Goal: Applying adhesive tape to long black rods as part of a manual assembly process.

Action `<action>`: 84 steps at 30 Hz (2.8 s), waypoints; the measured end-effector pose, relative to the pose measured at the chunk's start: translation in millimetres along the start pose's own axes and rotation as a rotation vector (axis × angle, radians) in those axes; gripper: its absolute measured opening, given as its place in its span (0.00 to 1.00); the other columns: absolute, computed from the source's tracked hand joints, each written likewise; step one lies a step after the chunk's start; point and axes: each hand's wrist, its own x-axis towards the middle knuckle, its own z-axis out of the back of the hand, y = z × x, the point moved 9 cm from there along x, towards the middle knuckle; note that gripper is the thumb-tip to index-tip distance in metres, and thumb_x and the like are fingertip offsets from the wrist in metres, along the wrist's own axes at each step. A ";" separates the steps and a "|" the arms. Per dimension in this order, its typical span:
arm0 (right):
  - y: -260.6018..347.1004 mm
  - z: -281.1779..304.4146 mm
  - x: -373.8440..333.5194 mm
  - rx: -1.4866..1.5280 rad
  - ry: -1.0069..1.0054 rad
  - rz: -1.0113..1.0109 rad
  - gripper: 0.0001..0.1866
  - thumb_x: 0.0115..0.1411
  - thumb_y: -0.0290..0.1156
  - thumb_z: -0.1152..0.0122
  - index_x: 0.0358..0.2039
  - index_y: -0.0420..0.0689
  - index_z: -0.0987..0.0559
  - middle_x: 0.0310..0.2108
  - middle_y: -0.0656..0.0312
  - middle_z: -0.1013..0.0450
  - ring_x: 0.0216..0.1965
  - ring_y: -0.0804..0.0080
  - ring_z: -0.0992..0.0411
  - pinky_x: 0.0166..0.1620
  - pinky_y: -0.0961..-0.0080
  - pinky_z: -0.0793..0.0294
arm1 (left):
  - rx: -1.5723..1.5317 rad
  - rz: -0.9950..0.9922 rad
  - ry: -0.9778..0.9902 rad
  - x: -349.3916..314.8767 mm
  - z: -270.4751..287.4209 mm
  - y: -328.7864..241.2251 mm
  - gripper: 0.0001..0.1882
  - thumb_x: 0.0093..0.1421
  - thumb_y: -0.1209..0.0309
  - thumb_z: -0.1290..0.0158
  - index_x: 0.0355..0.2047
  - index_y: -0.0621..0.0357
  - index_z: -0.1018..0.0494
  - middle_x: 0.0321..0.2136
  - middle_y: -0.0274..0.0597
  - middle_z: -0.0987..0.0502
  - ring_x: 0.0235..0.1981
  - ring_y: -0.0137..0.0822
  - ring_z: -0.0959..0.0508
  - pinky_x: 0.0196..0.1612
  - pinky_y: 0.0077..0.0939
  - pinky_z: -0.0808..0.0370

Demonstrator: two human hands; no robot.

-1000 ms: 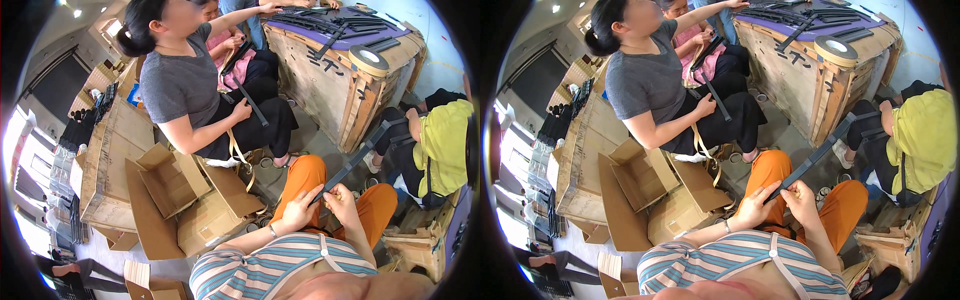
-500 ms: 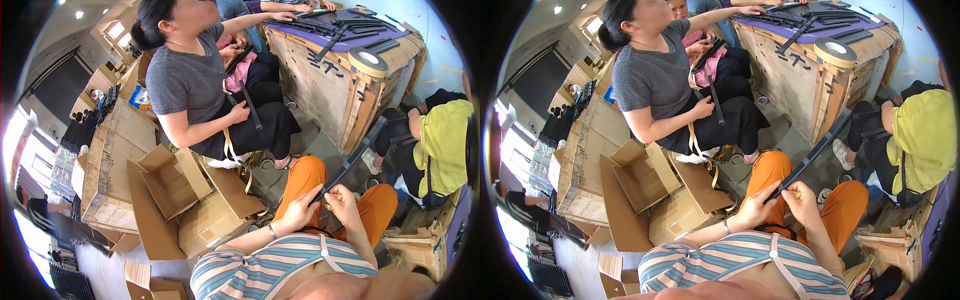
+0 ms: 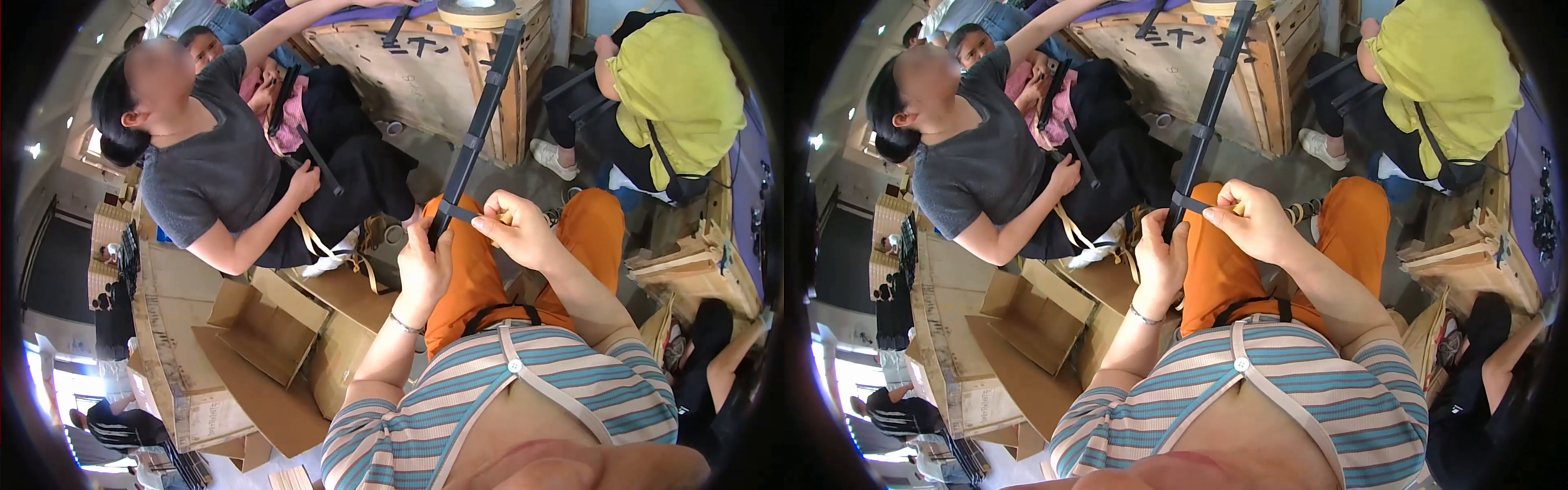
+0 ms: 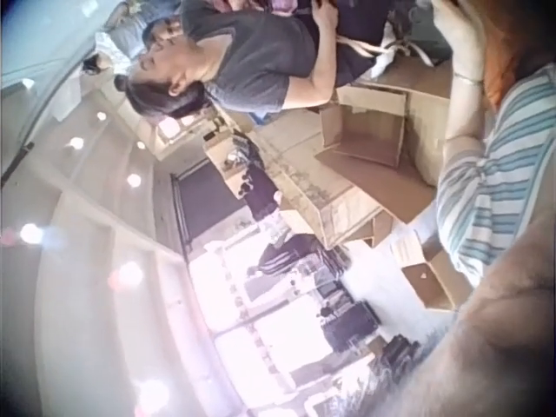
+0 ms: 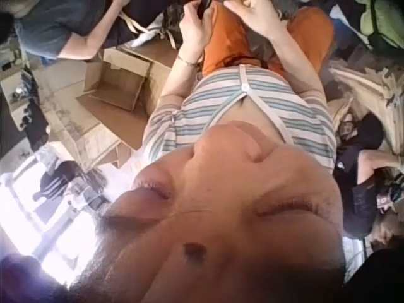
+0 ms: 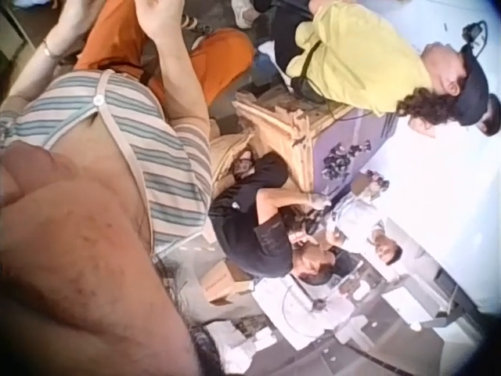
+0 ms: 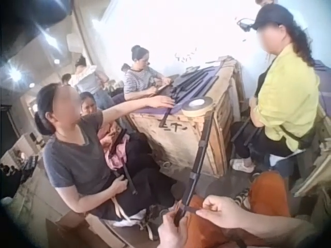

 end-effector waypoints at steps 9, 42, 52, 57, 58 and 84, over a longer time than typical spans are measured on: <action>13.9 0.1 -2.0 0.023 -0.090 0.102 0.13 0.57 0.28 0.43 0.21 0.44 0.37 0.15 0.75 0.42 0.17 0.92 0.48 0.18 0.88 0.50 | 0.097 -0.170 -0.157 13.5 20.3 -15.1 0.14 0.47 0.76 0.43 0.33 0.63 0.35 0.28 0.48 0.34 0.26 0.46 0.30 0.28 0.33 0.31; 29.6 13.7 -7.0 0.070 -0.114 0.130 0.09 0.56 0.28 0.43 0.23 0.43 0.32 0.17 0.75 0.41 0.19 0.91 0.47 0.21 0.88 0.50 | -0.701 0.365 0.302 11.6 -30.6 11.8 0.14 0.64 0.66 0.58 0.41 0.62 0.30 0.21 0.28 0.32 0.20 0.19 0.36 0.24 0.12 0.37; 37.5 10.7 -9.8 0.093 -0.115 0.163 0.12 0.56 0.29 0.41 0.20 0.44 0.34 0.17 0.75 0.42 0.20 0.90 0.47 0.22 0.87 0.48 | -1.118 0.597 0.506 4.2 -43.0 -6.4 0.19 0.64 0.53 0.65 0.29 0.55 0.35 0.14 0.31 0.38 0.12 0.23 0.41 0.14 0.14 0.46; 41.9 3.6 -7.5 0.156 -0.081 0.164 0.13 0.56 0.27 0.42 0.19 0.44 0.36 0.17 0.73 0.39 0.20 0.90 0.42 0.22 0.88 0.44 | -1.484 0.723 0.709 -10.2 -55.3 -16.5 0.20 0.63 0.51 0.64 0.30 0.57 0.36 0.10 0.29 0.44 0.08 0.21 0.45 0.11 0.14 0.50; 39.2 0.9 -6.2 0.219 -0.072 0.169 0.13 0.56 0.26 0.42 0.19 0.44 0.36 0.17 0.72 0.38 0.21 0.88 0.38 0.23 0.88 0.41 | -1.484 0.725 0.710 -10.3 -56.1 -15.4 0.20 0.63 0.51 0.64 0.30 0.57 0.36 0.10 0.29 0.44 0.08 0.21 0.45 0.11 0.14 0.50; 31.9 -5.3 0.2 -0.245 -0.209 0.075 0.10 0.51 0.31 0.42 0.29 0.38 0.23 0.24 0.54 0.25 0.26 0.68 0.26 0.30 0.77 0.30 | -0.575 0.210 0.151 10.0 -29.6 7.3 0.15 0.65 0.63 0.60 0.32 0.63 0.31 0.13 0.32 0.32 0.11 0.23 0.33 0.14 0.17 0.37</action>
